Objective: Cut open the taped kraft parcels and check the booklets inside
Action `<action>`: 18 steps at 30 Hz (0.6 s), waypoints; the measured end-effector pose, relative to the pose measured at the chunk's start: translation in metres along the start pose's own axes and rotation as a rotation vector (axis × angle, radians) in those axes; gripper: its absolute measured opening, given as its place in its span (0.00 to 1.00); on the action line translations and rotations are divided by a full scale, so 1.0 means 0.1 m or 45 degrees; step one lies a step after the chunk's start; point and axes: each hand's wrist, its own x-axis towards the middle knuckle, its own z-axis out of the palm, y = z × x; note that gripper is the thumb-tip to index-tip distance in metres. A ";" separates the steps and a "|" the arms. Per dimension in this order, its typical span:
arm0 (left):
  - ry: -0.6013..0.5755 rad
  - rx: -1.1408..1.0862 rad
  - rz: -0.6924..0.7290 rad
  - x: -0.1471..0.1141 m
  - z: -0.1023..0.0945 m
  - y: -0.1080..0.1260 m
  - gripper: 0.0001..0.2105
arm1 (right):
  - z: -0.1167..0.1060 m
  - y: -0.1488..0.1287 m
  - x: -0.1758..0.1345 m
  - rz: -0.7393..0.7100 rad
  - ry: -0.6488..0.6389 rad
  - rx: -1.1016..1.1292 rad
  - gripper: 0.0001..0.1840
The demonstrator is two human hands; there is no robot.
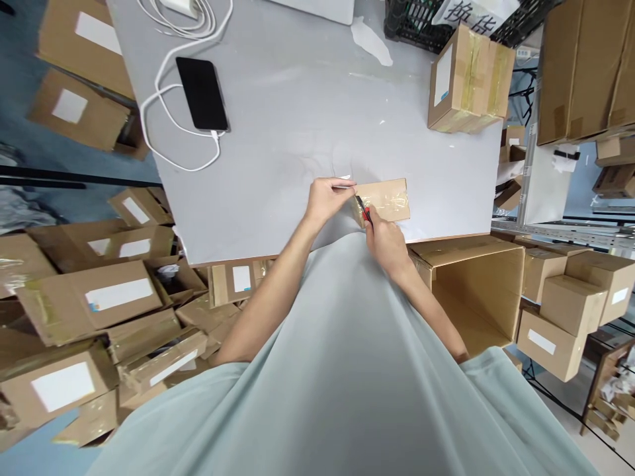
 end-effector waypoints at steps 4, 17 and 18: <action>0.006 0.019 0.015 0.00 0.03 -0.01 0.08 | -0.07 -0.13 0.03 0.050 -0.025 -0.108 0.30; 0.227 0.262 0.111 -0.20 0.19 0.01 0.07 | -0.14 -0.18 -0.04 0.071 -0.096 -0.091 0.20; 0.224 0.265 0.109 -0.20 0.18 0.01 0.08 | -0.12 -0.18 -0.05 0.079 -0.091 -0.094 0.20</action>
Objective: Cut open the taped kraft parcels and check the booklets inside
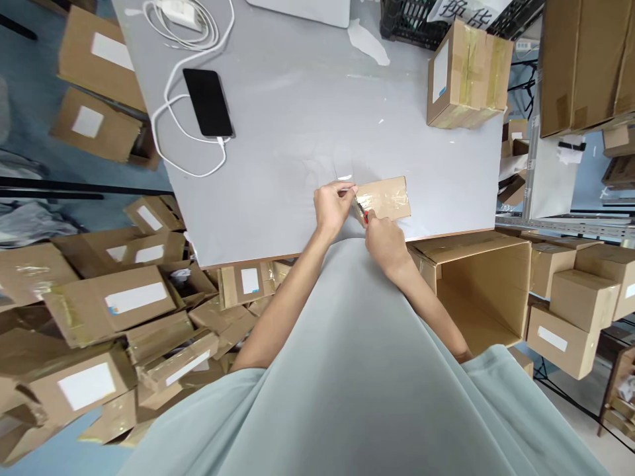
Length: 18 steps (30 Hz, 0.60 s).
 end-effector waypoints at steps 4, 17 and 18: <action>0.009 0.023 0.013 -0.01 0.00 -0.01 0.09 | 0.09 -0.03 0.00 -0.005 0.036 -0.020 0.21; 0.043 0.022 0.084 -0.02 0.04 -0.03 0.11 | 0.23 -0.01 -0.22 0.036 -0.043 -0.038 0.25; 0.033 0.010 0.073 -0.02 0.03 -0.04 0.11 | 0.21 0.00 -0.24 0.028 -0.050 -0.032 0.25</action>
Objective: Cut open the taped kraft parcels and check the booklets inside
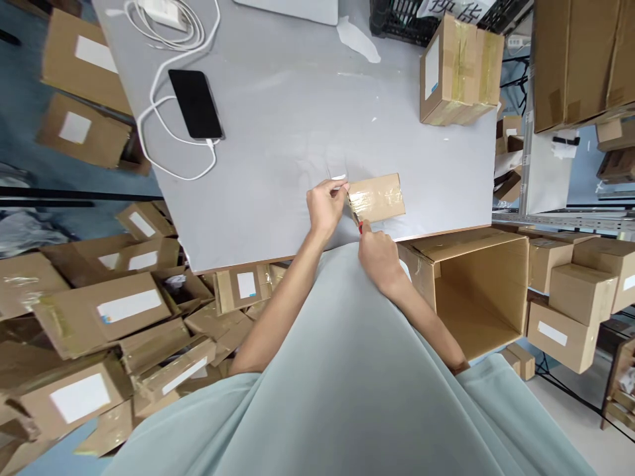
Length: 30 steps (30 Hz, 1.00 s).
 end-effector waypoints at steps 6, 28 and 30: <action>-0.042 -0.028 -0.043 0.00 0.02 -0.04 0.11 | -0.08 0.05 -0.04 -0.038 0.053 0.045 0.26; 0.005 0.056 0.023 -0.04 0.04 0.02 0.09 | 0.00 -0.18 0.21 0.038 0.135 -0.044 0.23; 0.011 0.081 0.042 -0.07 0.06 0.03 0.09 | 0.06 -0.14 0.20 0.033 0.111 -0.076 0.21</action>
